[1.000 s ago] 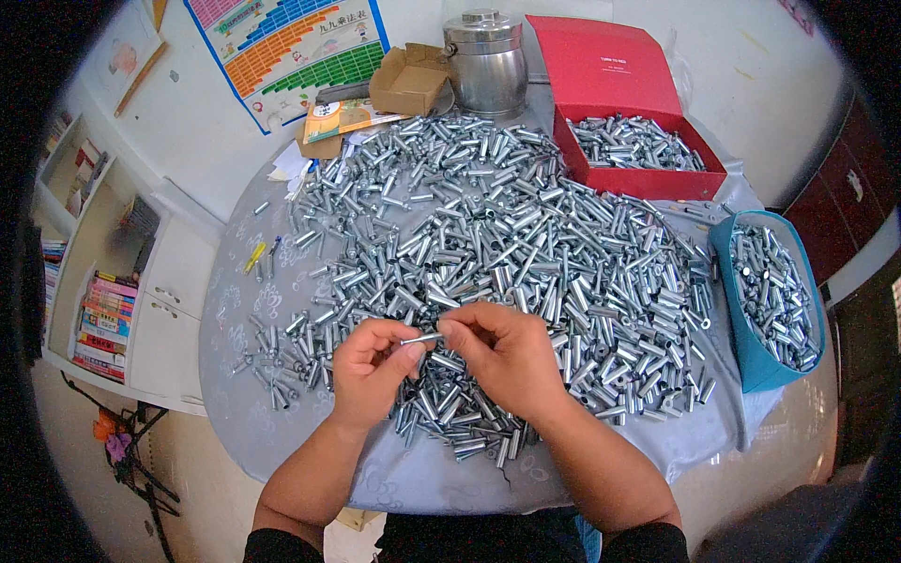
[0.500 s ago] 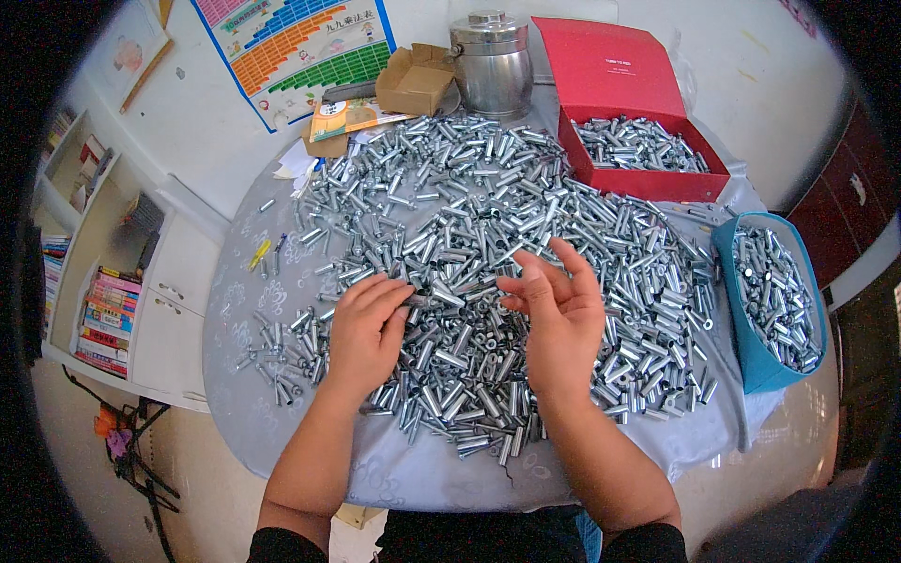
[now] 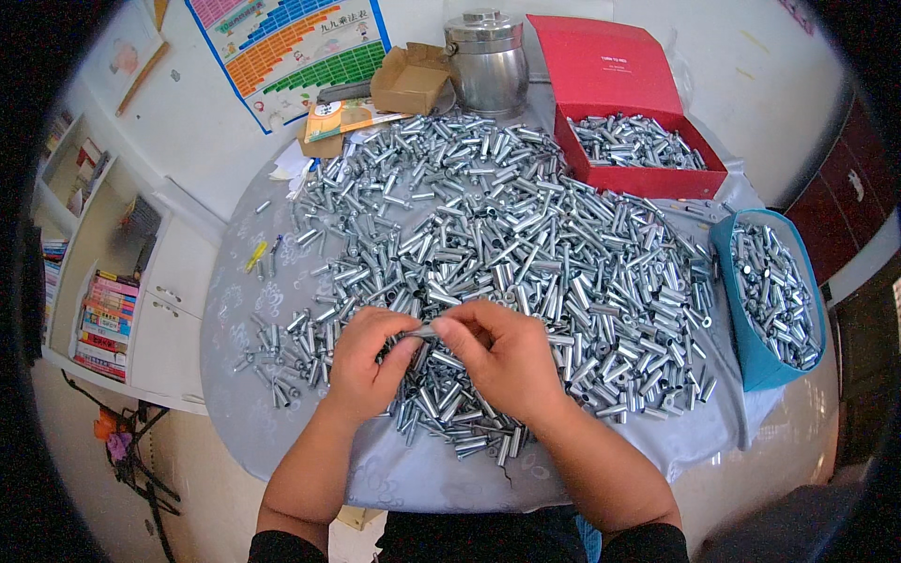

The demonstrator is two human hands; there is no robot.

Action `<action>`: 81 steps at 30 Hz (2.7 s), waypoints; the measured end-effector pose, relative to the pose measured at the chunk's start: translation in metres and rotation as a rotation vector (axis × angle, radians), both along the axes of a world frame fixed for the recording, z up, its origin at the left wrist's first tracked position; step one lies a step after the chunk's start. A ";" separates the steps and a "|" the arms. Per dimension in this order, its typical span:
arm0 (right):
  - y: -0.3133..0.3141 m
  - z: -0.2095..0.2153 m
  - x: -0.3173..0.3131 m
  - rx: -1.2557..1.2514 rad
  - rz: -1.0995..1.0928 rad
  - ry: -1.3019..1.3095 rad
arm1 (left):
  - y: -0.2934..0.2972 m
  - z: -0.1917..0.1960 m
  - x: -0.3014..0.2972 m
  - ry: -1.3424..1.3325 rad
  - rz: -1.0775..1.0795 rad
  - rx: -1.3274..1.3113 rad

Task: The person sits at a table covered with a large pile of small, silver cylindrical metal parts. They repeatedly pick up two separate pieces, align them, and press them together to form a single unit. The person handles the parts one at a time, performing the same assembly action continuously throughout the clip.

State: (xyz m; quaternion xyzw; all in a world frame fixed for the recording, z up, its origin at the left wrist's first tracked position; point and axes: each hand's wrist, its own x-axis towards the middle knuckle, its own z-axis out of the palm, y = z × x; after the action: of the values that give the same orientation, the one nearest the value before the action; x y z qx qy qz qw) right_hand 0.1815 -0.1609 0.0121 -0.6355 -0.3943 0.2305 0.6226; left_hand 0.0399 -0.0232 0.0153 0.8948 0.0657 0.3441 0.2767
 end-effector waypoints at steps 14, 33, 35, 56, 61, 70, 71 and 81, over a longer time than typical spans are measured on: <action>-0.004 0.010 -0.003 0.025 0.089 0.229 | -0.020 -0.009 -0.005 -0.098 -0.091 -0.967; 0.001 0.011 -0.007 0.089 0.004 0.112 | -0.019 -0.012 -0.005 -0.161 -0.078 -1.001; -0.003 0.006 -0.001 -0.065 0.055 0.084 | -0.021 -0.011 -0.006 -0.170 -0.064 -0.965; -0.003 0.011 0.000 -0.098 0.118 0.258 | -0.024 -0.010 -0.005 -0.220 -0.045 -0.931; 0.000 0.006 -0.003 0.020 0.106 0.220 | -0.024 -0.009 -0.005 -0.213 -0.025 -0.917; -0.004 0.005 0.001 -0.152 0.165 0.091 | -0.026 -0.007 -0.009 -0.151 -0.043 -0.884; -0.004 0.005 0.001 -0.147 0.164 0.099 | -0.026 -0.008 -0.009 -0.156 -0.044 -0.884; -0.003 0.014 -0.001 -0.125 0.129 0.260 | -0.024 -0.008 -0.006 -0.225 -0.105 -0.945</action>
State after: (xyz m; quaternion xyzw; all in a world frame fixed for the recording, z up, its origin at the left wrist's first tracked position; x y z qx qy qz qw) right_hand 0.1810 -0.1635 0.0261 -0.6111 -0.3351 0.3743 0.6117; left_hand 0.0343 -0.0468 0.0075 0.6308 0.1393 0.3567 0.6748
